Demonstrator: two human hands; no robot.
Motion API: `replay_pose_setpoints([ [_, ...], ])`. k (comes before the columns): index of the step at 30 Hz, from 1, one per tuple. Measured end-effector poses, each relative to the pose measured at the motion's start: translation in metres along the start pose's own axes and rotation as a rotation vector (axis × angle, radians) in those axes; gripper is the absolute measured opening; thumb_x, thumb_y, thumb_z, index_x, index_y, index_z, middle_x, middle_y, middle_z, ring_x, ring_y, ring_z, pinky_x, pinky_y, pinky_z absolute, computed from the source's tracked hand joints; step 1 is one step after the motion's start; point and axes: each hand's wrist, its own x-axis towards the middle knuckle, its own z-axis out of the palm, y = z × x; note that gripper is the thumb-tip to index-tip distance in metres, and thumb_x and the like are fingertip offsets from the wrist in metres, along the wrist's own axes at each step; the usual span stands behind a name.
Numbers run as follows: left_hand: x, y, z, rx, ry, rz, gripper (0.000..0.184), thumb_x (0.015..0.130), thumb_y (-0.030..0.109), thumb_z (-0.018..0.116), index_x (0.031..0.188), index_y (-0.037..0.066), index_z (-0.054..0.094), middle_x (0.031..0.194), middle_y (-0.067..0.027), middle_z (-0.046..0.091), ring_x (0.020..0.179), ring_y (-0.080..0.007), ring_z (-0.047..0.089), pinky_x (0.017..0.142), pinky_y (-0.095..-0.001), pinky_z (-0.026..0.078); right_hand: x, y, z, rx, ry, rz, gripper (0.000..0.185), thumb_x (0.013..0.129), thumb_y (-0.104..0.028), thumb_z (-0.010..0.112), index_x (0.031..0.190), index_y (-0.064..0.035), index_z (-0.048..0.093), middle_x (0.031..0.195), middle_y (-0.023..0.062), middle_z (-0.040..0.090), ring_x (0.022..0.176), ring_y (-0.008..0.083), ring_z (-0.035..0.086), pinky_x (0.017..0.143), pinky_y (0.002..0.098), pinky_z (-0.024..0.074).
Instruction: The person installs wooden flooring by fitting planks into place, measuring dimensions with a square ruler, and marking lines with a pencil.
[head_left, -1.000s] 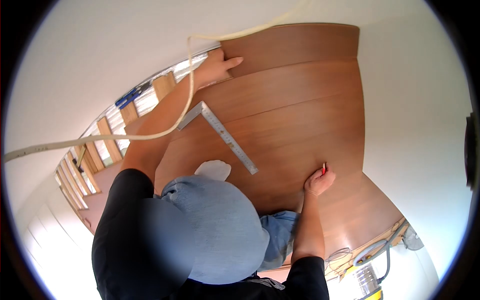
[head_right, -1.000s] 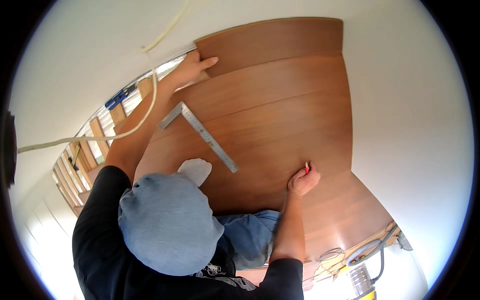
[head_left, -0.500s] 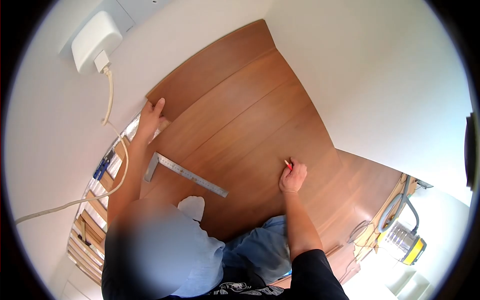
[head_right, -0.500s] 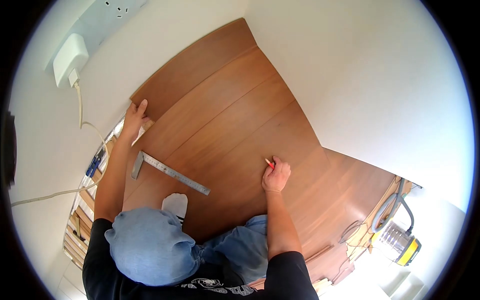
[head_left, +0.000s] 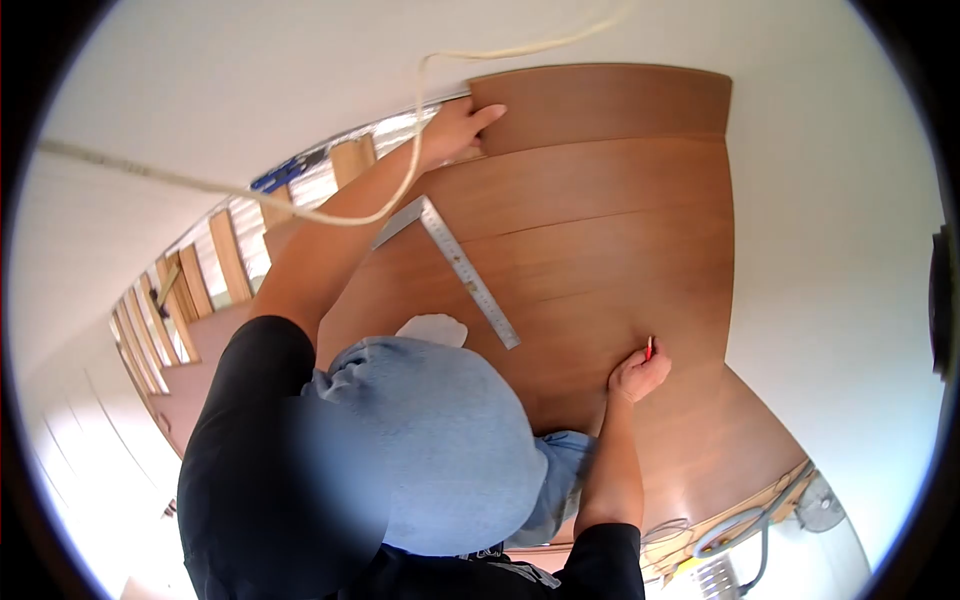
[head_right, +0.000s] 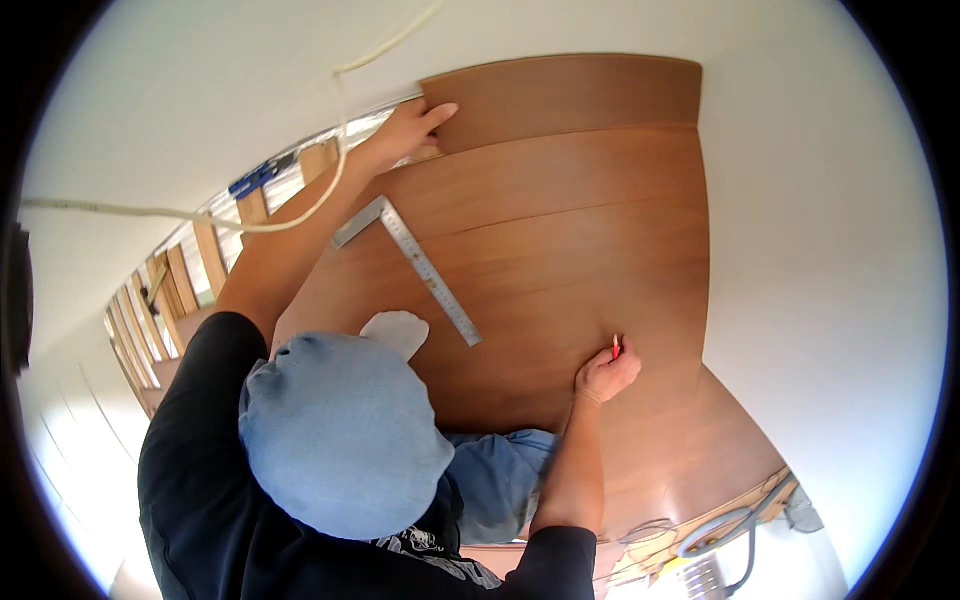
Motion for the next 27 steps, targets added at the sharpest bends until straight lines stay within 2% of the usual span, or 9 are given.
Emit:
replay_pose_setpoints([
  [2,0.004,-0.005,-0.002,-0.036,-0.087,0.044,0.069,0.108,0.053,0.063,0.15,-0.001,0.055,0.147,-0.011,0.061,0.13,-0.022,0.059,0.109,-0.0395,0.051,0.001,-0.002,-0.001,-0.008,0.022,-0.008,0.034,0.093,-0.007,0.059,0.125,-0.0017,0.07,0.108,0.0205,0.065,0.102,0.0422,0.06,0.091,0.052,0.0491],
  [6,-0.005,0.005,-0.002,-0.04,-0.082,0.03,0.068,0.107,0.053,0.063,0.151,0.001,0.056,0.149,-0.0103,0.061,0.135,-0.0212,0.057,0.111,-0.0395,0.049,0.0,0.003,0.0,-0.032,0.029,-0.015,0.033,0.095,-0.008,0.058,0.125,-0.0012,0.07,0.109,0.0195,0.066,0.102,0.0399,0.062,0.092,0.0497,0.0505],
  [12,0.002,-0.001,0.0,-0.031,-0.07,0.02,0.063,0.108,0.051,0.063,0.15,0.003,0.058,0.146,-0.0091,0.064,0.132,-0.0206,0.059,0.11,-0.0386,0.05,0.001,0.004,-0.001,-0.05,0.032,-0.034,0.032,0.095,-0.007,0.058,0.125,-0.0022,0.071,0.107,0.0191,0.066,0.1,0.0399,0.062,0.09,0.0493,0.0507],
  [15,0.002,-0.002,0.0,-0.036,-0.064,0.024,0.062,0.109,0.05,0.062,0.149,0.003,0.059,0.145,-0.0089,0.065,0.131,-0.0204,0.06,0.11,-0.0381,0.05,0.001,0.004,-0.001,-0.03,0.013,0.001,0.034,0.093,-0.008,0.059,0.124,-0.0007,0.07,0.108,0.021,0.066,0.102,0.0425,0.062,0.091,0.0515,0.0503],
  [17,0.002,-0.001,0.0,-0.033,-0.063,0.021,0.062,0.109,0.05,0.063,0.149,0.003,0.059,0.145,-0.009,0.065,0.131,-0.0204,0.06,0.11,-0.038,0.05,0.002,0.004,0.0,-0.037,0.044,-0.034,0.033,0.095,-0.008,0.058,0.125,-0.0024,0.071,0.105,0.0197,0.066,0.099,0.0401,0.062,0.088,0.0501,0.0505],
  [25,0.007,-0.009,0.002,-0.044,-0.044,0.054,0.067,0.107,0.053,0.064,0.148,0.0,0.059,0.144,-0.0104,0.065,0.13,-0.0202,0.061,0.109,-0.0382,0.051,0.001,0.001,-0.002,-0.035,0.024,-0.005,0.034,0.093,-0.008,0.059,0.124,-0.0021,0.07,0.105,0.0208,0.065,0.1,0.0422,0.061,0.09,0.0514,0.0496],
  [27,0.007,-0.01,0.004,-0.065,0.003,0.058,0.061,0.106,0.05,0.067,0.142,0.0,0.065,0.135,-0.0107,0.071,0.124,-0.0203,0.065,0.102,-0.0378,0.055,0.002,0.001,-0.003,-0.034,0.014,0.006,0.034,0.093,-0.009,0.059,0.124,-0.0024,0.07,0.104,0.0206,0.065,0.1,0.0421,0.061,0.09,0.0513,0.0494],
])
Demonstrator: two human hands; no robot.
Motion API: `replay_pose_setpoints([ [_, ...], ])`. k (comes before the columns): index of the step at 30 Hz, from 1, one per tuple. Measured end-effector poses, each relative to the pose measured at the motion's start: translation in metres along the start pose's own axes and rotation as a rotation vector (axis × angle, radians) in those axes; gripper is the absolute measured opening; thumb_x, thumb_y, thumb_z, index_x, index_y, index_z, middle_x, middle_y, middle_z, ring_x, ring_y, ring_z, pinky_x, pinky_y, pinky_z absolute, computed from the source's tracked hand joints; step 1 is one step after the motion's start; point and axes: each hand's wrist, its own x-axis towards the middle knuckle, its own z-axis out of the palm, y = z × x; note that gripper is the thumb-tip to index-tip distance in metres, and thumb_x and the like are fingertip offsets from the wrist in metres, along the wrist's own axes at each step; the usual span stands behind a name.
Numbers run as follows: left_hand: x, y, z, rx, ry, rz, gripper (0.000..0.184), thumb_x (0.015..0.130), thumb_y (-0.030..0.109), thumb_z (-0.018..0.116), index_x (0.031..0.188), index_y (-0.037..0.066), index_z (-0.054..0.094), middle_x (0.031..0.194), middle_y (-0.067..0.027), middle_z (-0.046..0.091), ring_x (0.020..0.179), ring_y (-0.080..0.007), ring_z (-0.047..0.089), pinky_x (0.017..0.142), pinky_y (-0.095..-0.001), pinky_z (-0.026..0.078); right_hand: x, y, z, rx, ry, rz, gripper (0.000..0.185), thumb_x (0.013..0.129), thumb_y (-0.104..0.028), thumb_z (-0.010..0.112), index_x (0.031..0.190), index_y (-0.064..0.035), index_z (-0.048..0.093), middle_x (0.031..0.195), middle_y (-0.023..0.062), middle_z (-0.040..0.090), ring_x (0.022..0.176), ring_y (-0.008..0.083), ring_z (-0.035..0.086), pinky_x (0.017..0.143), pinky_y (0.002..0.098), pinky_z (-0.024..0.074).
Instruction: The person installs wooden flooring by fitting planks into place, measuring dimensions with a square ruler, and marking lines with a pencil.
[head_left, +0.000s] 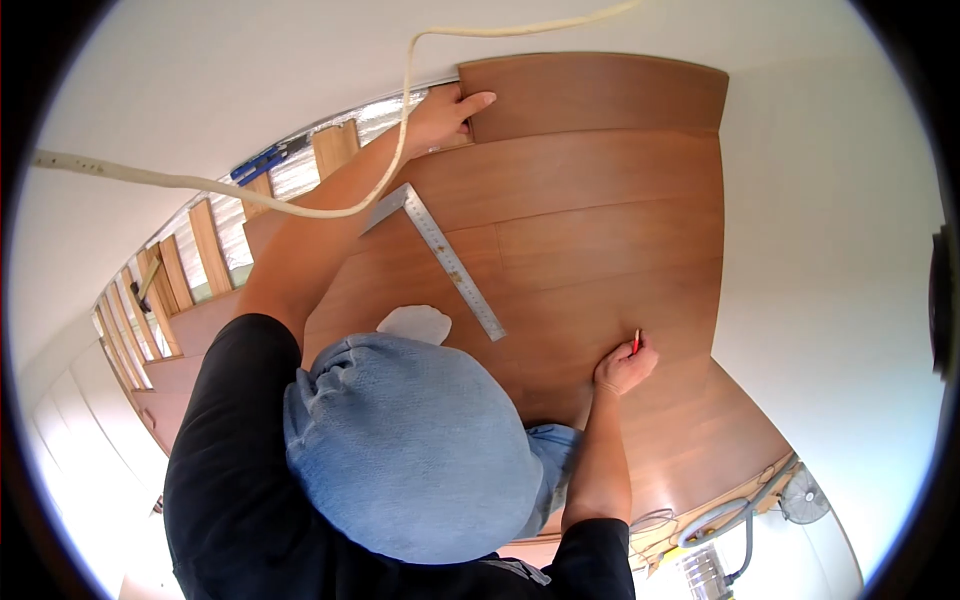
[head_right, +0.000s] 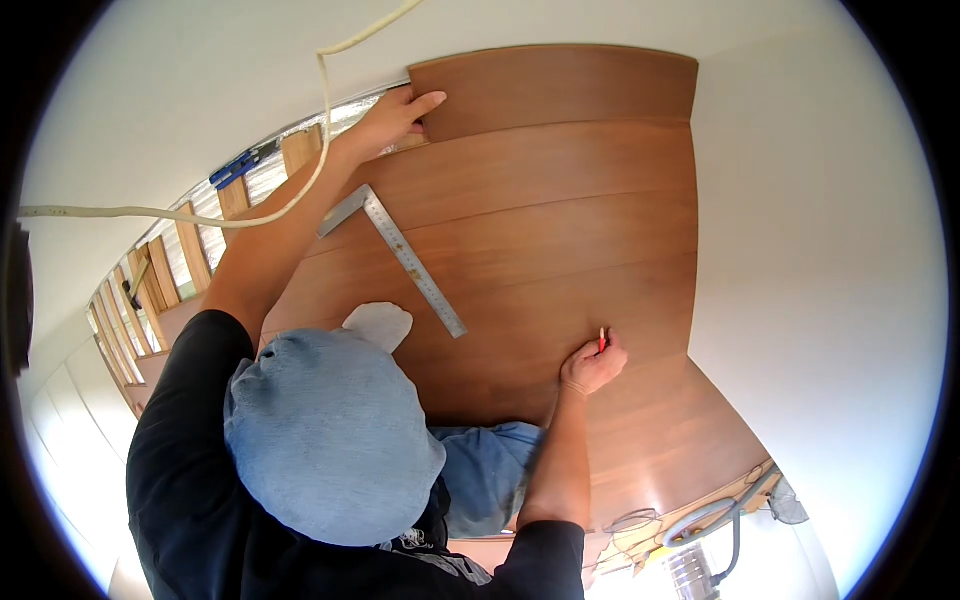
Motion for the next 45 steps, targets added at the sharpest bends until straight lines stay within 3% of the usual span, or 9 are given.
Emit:
replay_pose_setpoints([
  [7,0.001,-0.003,0.001,0.006,0.025,0.011,0.06,0.106,0.05,0.068,0.138,0.0,0.067,0.131,-0.0094,0.071,0.114,-0.0188,0.065,0.096,-0.0362,0.056,0.002,-0.003,-0.001,0.015,0.021,-0.029,0.034,0.093,-0.006,0.058,0.125,-0.001,0.07,0.103,0.0207,0.063,0.097,0.0402,0.061,0.089,0.0491,0.0497],
  [18,-0.009,0.011,0.006,-0.001,0.042,-0.026,0.065,0.108,0.05,0.064,0.147,-0.002,0.059,0.137,-0.0104,0.068,0.122,-0.0193,0.065,0.104,-0.0365,0.054,0.004,-0.003,-0.002,0.01,0.019,-0.014,0.032,0.091,-0.005,0.058,0.122,-0.0028,0.07,0.1,0.0202,0.064,0.096,0.0399,0.061,0.088,0.0495,0.049],
  [25,-0.001,0.0,0.001,0.019,0.073,-0.031,0.068,0.106,0.052,0.067,0.144,-0.004,0.06,0.138,-0.0107,0.069,0.122,-0.0197,0.065,0.102,-0.0379,0.055,0.002,-0.003,-0.001,0.015,-0.017,-0.017,0.034,0.092,-0.006,0.059,0.123,-0.0024,0.07,0.104,0.0199,0.065,0.099,0.04,0.061,0.091,0.0493,0.0492],
  [31,0.0,0.001,0.0,0.006,-0.006,0.003,0.061,0.106,0.05,0.067,0.144,0.003,0.064,0.136,-0.0075,0.071,0.121,-0.0188,0.065,0.101,-0.0366,0.055,-0.001,-0.001,0.001,0.027,-0.009,0.033,0.036,0.092,-0.01,0.059,0.126,-0.0032,0.07,0.106,0.0208,0.063,0.101,0.0419,0.06,0.092,0.0519,0.0479],
  [45,0.005,-0.005,-0.002,0.026,-0.019,-0.008,0.069,0.104,0.052,0.068,0.147,-0.002,0.059,0.141,-0.0124,0.067,0.12,-0.0216,0.066,0.098,-0.0376,0.057,0.0,0.001,-0.001,0.018,0.005,-0.006,0.032,0.093,-0.008,0.06,0.124,-0.0037,0.069,0.104,0.0206,0.064,0.097,0.0411,0.06,0.088,0.0512,0.049],
])
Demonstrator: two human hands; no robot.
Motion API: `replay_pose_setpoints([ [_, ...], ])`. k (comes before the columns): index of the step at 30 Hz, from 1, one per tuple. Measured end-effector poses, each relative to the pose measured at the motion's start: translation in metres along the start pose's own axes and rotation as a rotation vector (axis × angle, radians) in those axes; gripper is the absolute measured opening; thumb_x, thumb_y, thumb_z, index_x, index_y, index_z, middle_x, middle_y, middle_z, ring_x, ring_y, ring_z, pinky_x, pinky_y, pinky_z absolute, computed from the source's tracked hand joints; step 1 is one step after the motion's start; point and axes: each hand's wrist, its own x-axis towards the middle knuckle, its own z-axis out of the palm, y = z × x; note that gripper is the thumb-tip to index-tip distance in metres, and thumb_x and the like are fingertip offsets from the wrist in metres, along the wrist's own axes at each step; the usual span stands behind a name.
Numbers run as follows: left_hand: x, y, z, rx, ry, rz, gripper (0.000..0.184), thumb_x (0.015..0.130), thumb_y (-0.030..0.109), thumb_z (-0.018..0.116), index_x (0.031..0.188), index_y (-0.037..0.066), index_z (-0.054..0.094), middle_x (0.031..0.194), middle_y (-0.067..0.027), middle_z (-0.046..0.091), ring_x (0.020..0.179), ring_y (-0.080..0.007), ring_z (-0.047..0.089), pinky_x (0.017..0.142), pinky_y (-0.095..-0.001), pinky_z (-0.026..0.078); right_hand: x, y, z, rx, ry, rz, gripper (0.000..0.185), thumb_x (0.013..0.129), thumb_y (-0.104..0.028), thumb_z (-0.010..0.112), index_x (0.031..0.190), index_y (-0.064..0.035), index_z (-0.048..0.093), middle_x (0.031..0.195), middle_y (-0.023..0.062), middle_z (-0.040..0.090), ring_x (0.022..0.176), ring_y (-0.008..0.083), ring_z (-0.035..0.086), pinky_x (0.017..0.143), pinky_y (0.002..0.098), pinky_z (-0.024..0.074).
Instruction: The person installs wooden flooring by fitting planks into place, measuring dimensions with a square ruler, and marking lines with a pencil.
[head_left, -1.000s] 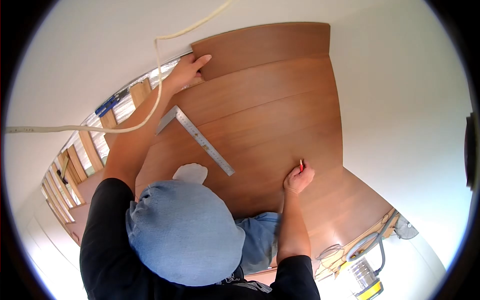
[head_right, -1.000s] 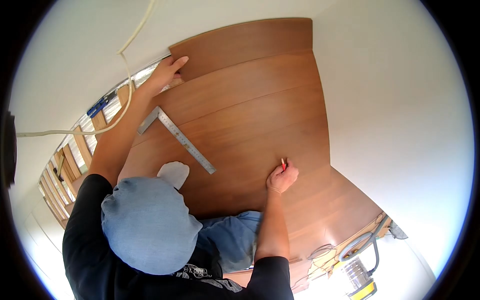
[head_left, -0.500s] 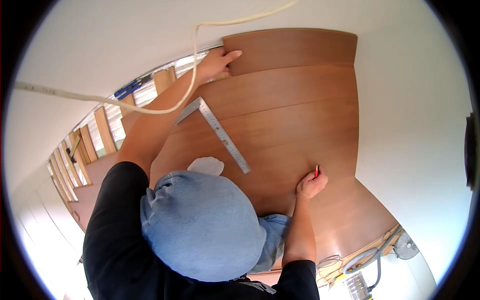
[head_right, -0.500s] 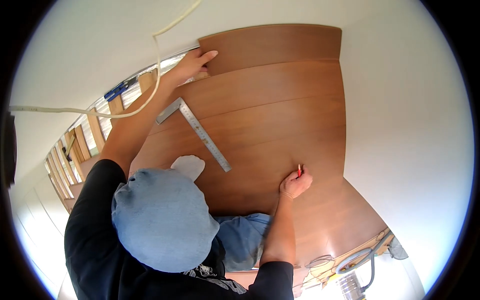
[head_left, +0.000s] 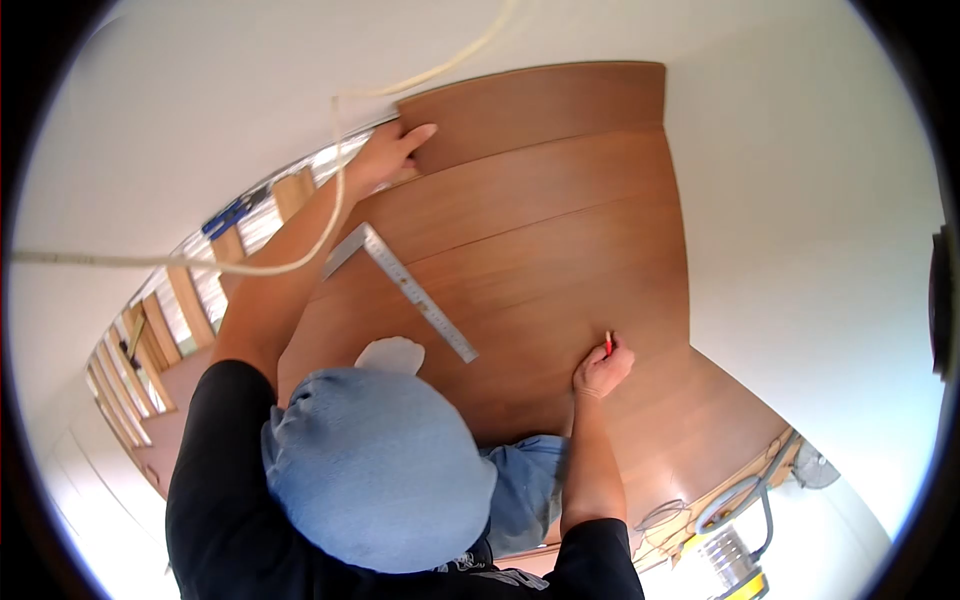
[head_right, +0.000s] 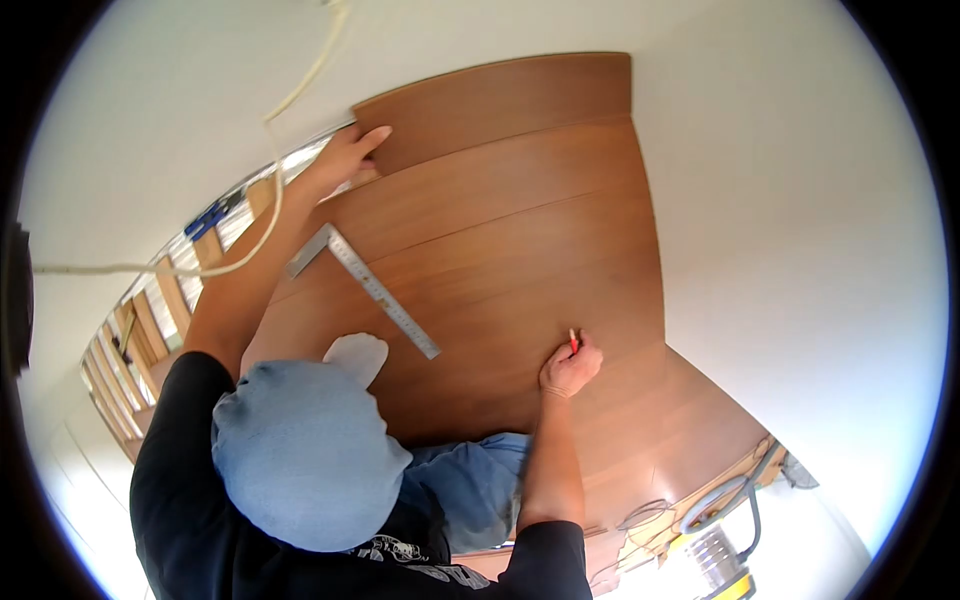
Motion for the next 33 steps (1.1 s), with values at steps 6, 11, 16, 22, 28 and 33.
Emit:
replay_pose_setpoints([
  [6,-0.004,0.007,0.002,-0.009,0.031,-0.068,0.078,0.104,0.056,0.067,0.15,-0.005,0.053,0.147,-0.0162,0.062,0.133,-0.0253,0.06,0.104,-0.0398,0.055,0.015,0.006,-0.002,0.016,-0.026,-0.001,0.03,0.094,-0.008,0.062,0.122,-0.0058,0.07,0.101,0.019,0.066,0.095,0.041,0.062,0.088,0.0515,0.0497],
  [11,-0.009,0.017,0.01,-0.026,0.088,-0.087,0.077,0.104,0.055,0.067,0.152,-0.003,0.051,0.148,-0.0144,0.062,0.134,-0.0233,0.059,0.108,-0.0403,0.051,0.12,0.018,0.001,0.044,-0.133,-0.14,0.021,0.105,-0.016,0.063,0.121,-0.0062,0.072,0.102,0.0201,0.07,0.094,0.0414,0.065,0.083,0.0497,0.0526],
  [16,-0.01,0.015,0.016,0.004,0.196,-0.113,0.069,0.104,0.052,0.068,0.148,0.0,0.055,0.14,-0.0119,0.064,0.127,-0.0203,0.06,0.104,-0.0381,0.051,0.188,0.031,0.039,0.047,-0.007,-0.356,0.023,0.1,-0.016,0.068,0.121,-0.0081,0.073,0.098,0.0141,0.069,0.09,0.0374,0.064,0.082,0.0483,0.0504],
  [22,-0.009,0.013,0.017,0.04,0.216,-0.152,0.058,0.107,0.045,0.069,0.145,0.003,0.06,0.13,-0.0086,0.071,0.12,-0.0158,0.062,0.102,-0.0348,0.051,0.177,0.032,0.042,0.118,0.009,-0.286,0.018,0.099,-0.007,0.064,0.115,-0.0018,0.07,0.096,0.016,0.066,0.084,0.0382,0.06,0.075,0.0491,0.0483],
  [28,-0.007,0.021,0.024,0.055,0.185,-0.122,0.057,0.109,0.043,0.066,0.146,0.0,0.056,0.132,-0.0093,0.067,0.122,-0.0178,0.06,0.108,-0.035,0.049,0.168,0.037,0.042,0.094,-0.012,-0.244,0.016,0.1,-0.01,0.06,0.113,-0.0038,0.067,0.105,0.0177,0.065,0.092,0.0395,0.06,0.081,0.0506,0.0476],
  [33,-0.01,0.019,0.023,0.231,0.214,-0.183,0.059,0.11,0.046,0.062,0.145,-0.001,0.056,0.128,-0.0118,0.069,0.121,-0.0192,0.062,0.103,-0.0354,0.052,0.18,0.028,0.035,0.09,-0.033,-0.297,0.017,0.1,-0.012,0.06,0.114,-0.0063,0.068,0.106,0.0159,0.065,0.097,0.0396,0.061,0.084,0.052,0.048],
])
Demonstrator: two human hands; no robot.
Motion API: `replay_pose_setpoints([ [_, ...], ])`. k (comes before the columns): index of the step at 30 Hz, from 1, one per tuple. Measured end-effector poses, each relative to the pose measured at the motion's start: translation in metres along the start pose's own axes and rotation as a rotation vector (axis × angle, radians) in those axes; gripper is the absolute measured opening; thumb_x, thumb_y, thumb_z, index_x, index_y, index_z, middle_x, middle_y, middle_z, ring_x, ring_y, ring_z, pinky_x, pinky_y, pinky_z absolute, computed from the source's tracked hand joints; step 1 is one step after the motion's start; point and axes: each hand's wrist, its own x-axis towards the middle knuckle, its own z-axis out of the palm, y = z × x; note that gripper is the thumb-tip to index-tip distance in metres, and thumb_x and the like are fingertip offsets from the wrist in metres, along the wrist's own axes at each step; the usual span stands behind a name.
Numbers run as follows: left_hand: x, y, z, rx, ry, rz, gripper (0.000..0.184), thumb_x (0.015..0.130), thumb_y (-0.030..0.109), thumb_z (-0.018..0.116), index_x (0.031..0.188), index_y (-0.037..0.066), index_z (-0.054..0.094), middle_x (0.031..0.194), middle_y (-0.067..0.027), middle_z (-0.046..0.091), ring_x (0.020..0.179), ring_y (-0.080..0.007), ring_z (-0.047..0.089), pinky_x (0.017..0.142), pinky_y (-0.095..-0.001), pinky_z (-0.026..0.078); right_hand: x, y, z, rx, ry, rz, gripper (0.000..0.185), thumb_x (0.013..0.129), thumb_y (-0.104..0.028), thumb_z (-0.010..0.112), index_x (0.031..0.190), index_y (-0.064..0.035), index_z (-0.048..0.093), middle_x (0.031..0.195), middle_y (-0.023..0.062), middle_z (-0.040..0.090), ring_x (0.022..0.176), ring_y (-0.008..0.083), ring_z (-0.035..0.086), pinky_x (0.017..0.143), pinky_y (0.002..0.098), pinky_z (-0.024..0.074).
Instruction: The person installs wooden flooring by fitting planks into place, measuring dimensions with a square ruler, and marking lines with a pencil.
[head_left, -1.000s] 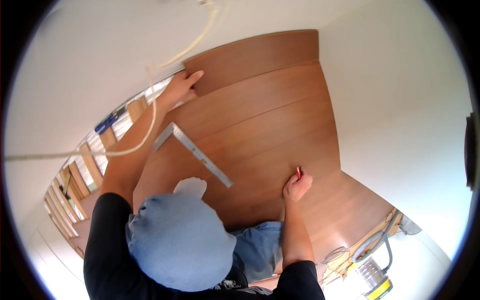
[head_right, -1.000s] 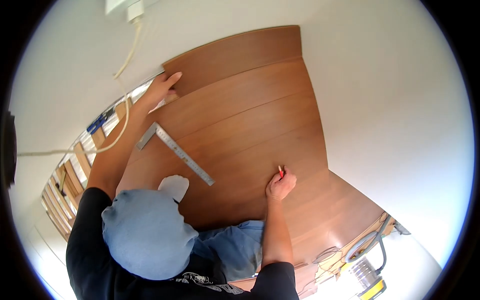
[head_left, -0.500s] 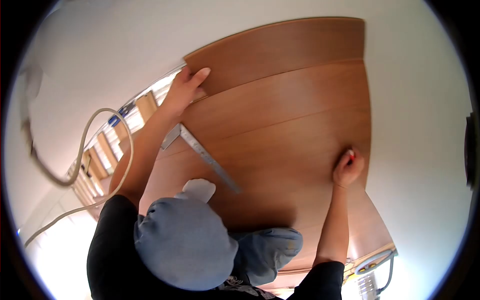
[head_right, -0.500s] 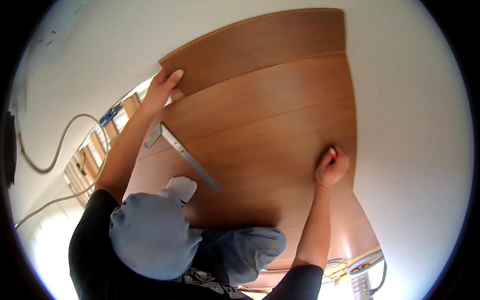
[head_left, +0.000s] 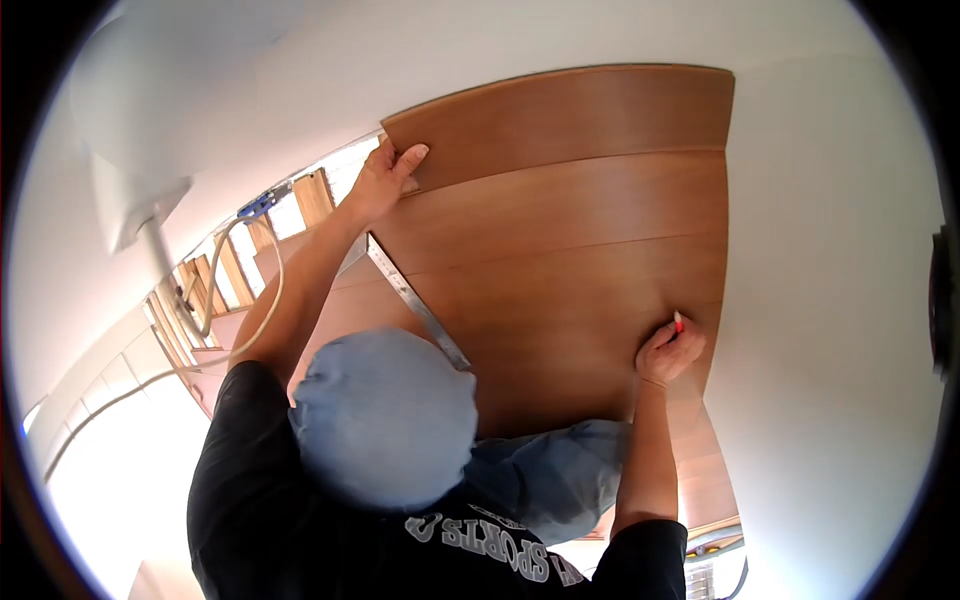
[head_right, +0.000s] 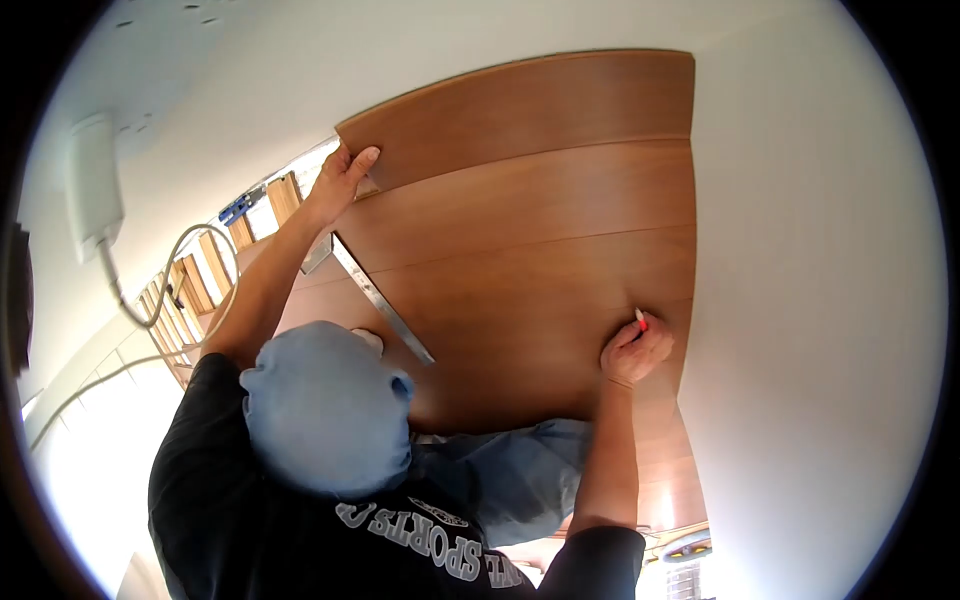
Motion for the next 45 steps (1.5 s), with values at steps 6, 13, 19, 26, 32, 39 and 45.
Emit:
replay_pose_setpoints([
  [6,0.002,-0.011,0.012,-0.069,0.11,0.107,0.064,0.109,0.049,0.062,0.145,-0.004,0.054,0.121,-0.0121,0.071,0.112,-0.02,0.066,0.092,-0.0363,0.056,0.004,0.007,0.001,-0.074,-0.061,-0.037,0.019,0.096,-0.012,0.063,0.115,-0.0076,0.066,0.109,0.0139,0.065,0.103,0.0392,0.06,0.088,0.0526,0.0459],
  [13,-0.075,-0.093,0.009,0.045,0.401,0.321,0.068,0.101,0.035,0.075,0.153,-0.002,0.049,0.138,-0.0222,0.067,0.123,-0.0313,0.067,0.106,-0.0395,0.054,-0.004,-0.008,0.0,-0.01,0.05,-0.034,0.017,0.102,-0.011,0.06,0.118,-0.0059,0.064,0.11,0.0145,0.063,0.105,0.0389,0.06,0.087,0.0528,0.0477],
  [19,-0.214,-0.171,0.0,0.794,0.389,0.179,0.065,0.097,0.028,0.074,0.157,0.017,0.051,0.158,-0.0183,0.052,0.144,-0.0383,0.052,0.115,-0.0549,0.046,-0.007,0.006,0.008,-0.023,0.075,-0.023,0.023,0.105,-0.019,0.063,0.126,-0.0134,0.066,0.115,0.0121,0.063,0.108,0.0356,0.061,0.089,0.0525,0.0498],
  [26,-0.278,-0.218,0.018,0.88,0.356,0.084,0.062,0.097,0.029,0.072,0.156,0.021,0.051,0.163,-0.0146,0.047,0.145,-0.0373,0.051,0.114,-0.0575,0.046,-0.009,0.002,0.002,-0.026,0.01,-0.029,0.026,0.107,-0.024,0.062,0.131,-0.0149,0.067,0.119,0.0128,0.064,0.112,0.0368,0.061,0.092,0.0533,0.0501],
  [32,-0.294,-0.239,0.012,0.798,0.391,0.036,0.06,0.098,0.028,0.07,0.155,0.019,0.052,0.161,-0.013,0.047,0.138,-0.039,0.057,0.112,-0.0536,0.049,-0.007,0.005,0.006,-0.057,0.016,-0.043,0.026,0.107,-0.028,0.063,0.132,-0.0204,0.069,0.119,0.0103,0.064,0.112,0.0355,0.061,0.092,0.0527,0.05],
  [39,-0.258,-0.252,0.02,0.67,0.442,0.205,0.058,0.097,0.02,0.071,0.153,0.017,0.054,0.156,-0.0143,0.05,0.133,-0.0413,0.059,0.11,-0.05,0.051,-0.007,0.002,0.005,-0.046,0.022,-0.04,0.027,0.106,-0.028,0.063,0.132,-0.0195,0.07,0.107,0.0108,0.067,0.104,0.0371,0.063,0.09,0.0542,0.0498],
  [45,-0.252,-0.208,0.023,0.428,0.388,0.202,0.051,0.097,0.01,0.069,0.147,0.013,0.059,0.156,-0.0177,0.047,0.128,-0.0417,0.062,0.101,-0.0468,0.058,0.002,0.015,0.01,-0.141,-0.022,-0.098,0.027,0.108,-0.031,0.06,0.132,-0.0226,0.068,0.101,0.0083,0.067,0.099,0.0345,0.064,0.084,0.0516,0.0508],
])
